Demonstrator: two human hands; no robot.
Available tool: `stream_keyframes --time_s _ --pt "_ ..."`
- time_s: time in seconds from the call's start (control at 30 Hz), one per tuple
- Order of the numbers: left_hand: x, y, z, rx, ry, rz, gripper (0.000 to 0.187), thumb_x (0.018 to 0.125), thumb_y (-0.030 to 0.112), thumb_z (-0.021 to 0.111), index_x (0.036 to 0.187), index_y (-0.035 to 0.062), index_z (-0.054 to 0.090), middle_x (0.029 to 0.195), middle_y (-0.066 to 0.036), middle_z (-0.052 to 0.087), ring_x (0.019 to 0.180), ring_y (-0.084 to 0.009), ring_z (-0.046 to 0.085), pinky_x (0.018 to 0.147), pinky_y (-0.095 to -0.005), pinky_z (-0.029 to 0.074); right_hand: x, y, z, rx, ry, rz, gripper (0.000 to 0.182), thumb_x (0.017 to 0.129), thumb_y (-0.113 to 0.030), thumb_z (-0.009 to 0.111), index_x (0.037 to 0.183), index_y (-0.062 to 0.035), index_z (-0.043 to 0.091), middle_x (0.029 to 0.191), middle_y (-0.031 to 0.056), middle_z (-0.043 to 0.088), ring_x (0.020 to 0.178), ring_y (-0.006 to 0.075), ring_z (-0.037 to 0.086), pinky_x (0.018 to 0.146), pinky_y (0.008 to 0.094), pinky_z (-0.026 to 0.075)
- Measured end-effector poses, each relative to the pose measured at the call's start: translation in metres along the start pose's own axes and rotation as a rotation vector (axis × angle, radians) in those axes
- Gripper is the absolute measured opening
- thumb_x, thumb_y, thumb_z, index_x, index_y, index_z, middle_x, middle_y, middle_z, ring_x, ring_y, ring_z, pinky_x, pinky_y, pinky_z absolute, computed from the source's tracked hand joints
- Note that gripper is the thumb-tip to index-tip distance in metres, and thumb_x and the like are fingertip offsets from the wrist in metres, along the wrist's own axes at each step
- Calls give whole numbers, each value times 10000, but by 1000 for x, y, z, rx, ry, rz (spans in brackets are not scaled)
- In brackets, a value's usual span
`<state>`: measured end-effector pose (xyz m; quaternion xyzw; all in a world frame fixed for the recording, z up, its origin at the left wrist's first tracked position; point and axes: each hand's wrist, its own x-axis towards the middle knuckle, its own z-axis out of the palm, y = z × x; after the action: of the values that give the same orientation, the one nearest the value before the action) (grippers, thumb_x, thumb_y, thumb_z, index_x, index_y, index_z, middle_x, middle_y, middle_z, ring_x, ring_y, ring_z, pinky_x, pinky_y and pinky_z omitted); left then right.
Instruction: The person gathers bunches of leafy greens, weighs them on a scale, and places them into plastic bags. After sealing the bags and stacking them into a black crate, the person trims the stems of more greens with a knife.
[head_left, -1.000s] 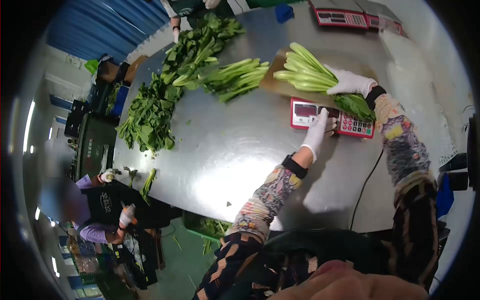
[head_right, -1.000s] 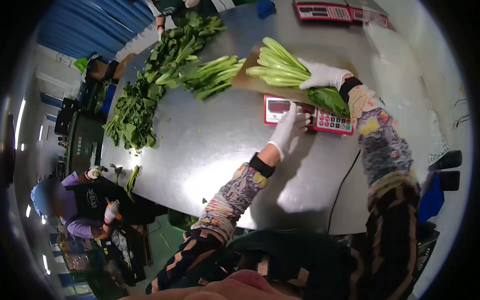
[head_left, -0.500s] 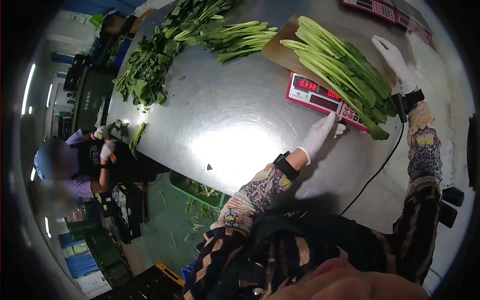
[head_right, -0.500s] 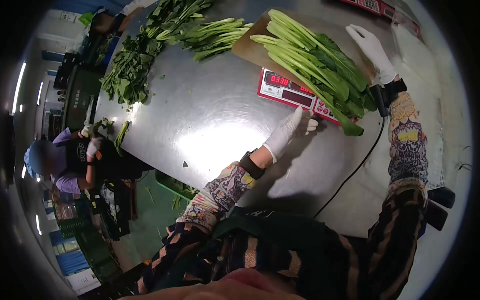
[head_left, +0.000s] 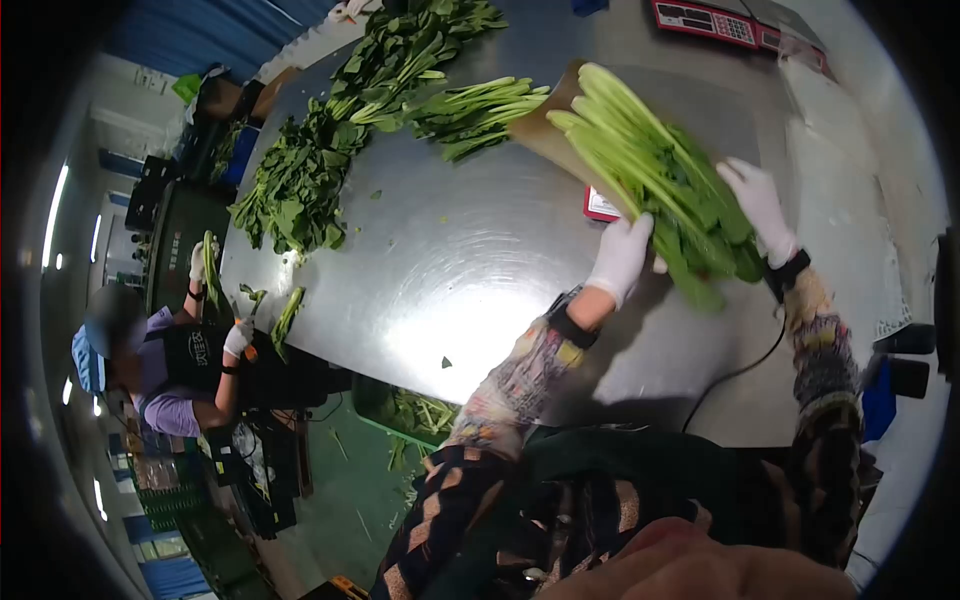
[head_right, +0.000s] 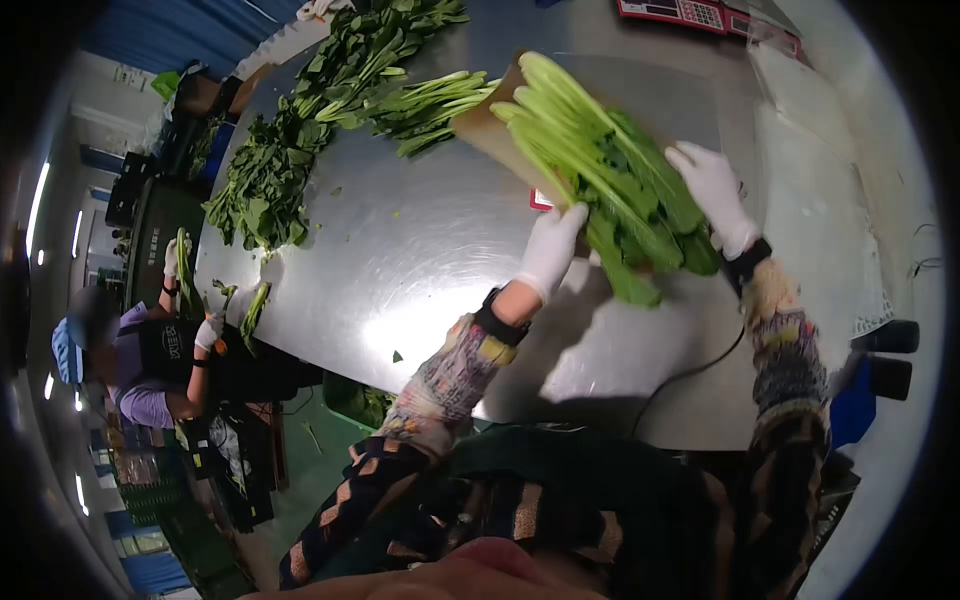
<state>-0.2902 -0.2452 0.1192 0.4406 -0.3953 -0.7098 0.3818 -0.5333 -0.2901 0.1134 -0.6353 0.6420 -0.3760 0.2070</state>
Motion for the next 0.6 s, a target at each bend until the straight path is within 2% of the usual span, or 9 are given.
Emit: stream_keyframes --time_s 0.03,0.1,0.17,0.27,0.33,0.37,0.43,0.5,0.6 --pt "-24 -1 -10 99 -49 12 312 919 201 454 1072 -65 510 806 -119 615 627 -168 616 532 -267 520 -20 8 11 -95 86 -145 291 847 -186 605 1043 30 600 840 151 657 736 104 600 668 256 457" --pt "-76 -8 -22 175 -89 -87 338 939 226 460 1089 -74 502 797 -122 621 624 -163 618 537 -261 524 -66 -25 22 160 -64 174 310 851 -196 604 1065 28 592 843 173 657 763 129 626 695 267 466" --pt "-111 -23 -34 140 -50 -191 365 944 247 466 1113 -75 490 847 -137 619 657 -178 630 548 -262 529 -106 -28 39 166 -85 189 307 867 -209 587 1083 9 601 809 162 659 736 118 614 691 268 468" --pt "-138 -60 -61 -125 0 -459 489 930 352 495 1206 -49 454 996 -136 603 819 -202 623 643 -273 521 -159 -68 48 156 -341 230 382 884 -200 555 1225 -29 528 974 166 653 773 115 623 701 262 471" --pt "-143 -71 -68 -141 -25 -520 608 920 478 438 1217 -53 448 1065 -164 579 869 -232 618 734 -314 517 -189 -103 58 538 -380 256 551 880 -183 546 1376 -51 345 1204 167 556 984 162 595 816 264 452" --pt "-145 -77 -70 -147 -52 -507 659 914 524 413 1222 -57 443 1086 -177 568 891 -241 614 769 -320 511 -213 -63 75 260 -621 131 673 880 -181 530 1434 -50 171 1395 169 361 1239 250 427 960 287 378" --pt "-149 -78 -74 -59 -160 -347 737 898 585 374 1223 -74 435 1120 -185 552 940 -254 603 830 -316 486 -234 -139 76 -244 -606 -279 659 891 -195 506 1438 -59 164 1414 166 318 1281 269 357 1017 328 328" --pt "-155 -78 -93 -26 -137 -412 656 919 554 356 1173 -31 510 1059 -143 598 912 -193 596 810 -297 482 -260 -112 110 107 -483 -67 664 882 -163 528 1440 -80 178 1393 152 344 1212 215 428 1003 349 341" --pt "-147 -110 -149 -6 -51 -85 523 951 462 372 1075 -4 575 967 -82 630 864 -152 582 749 -274 460 -251 -123 117 1363 -90 869 606 835 -122 628 1367 -62 344 1221 76 504 1128 124 472 906 297 417"
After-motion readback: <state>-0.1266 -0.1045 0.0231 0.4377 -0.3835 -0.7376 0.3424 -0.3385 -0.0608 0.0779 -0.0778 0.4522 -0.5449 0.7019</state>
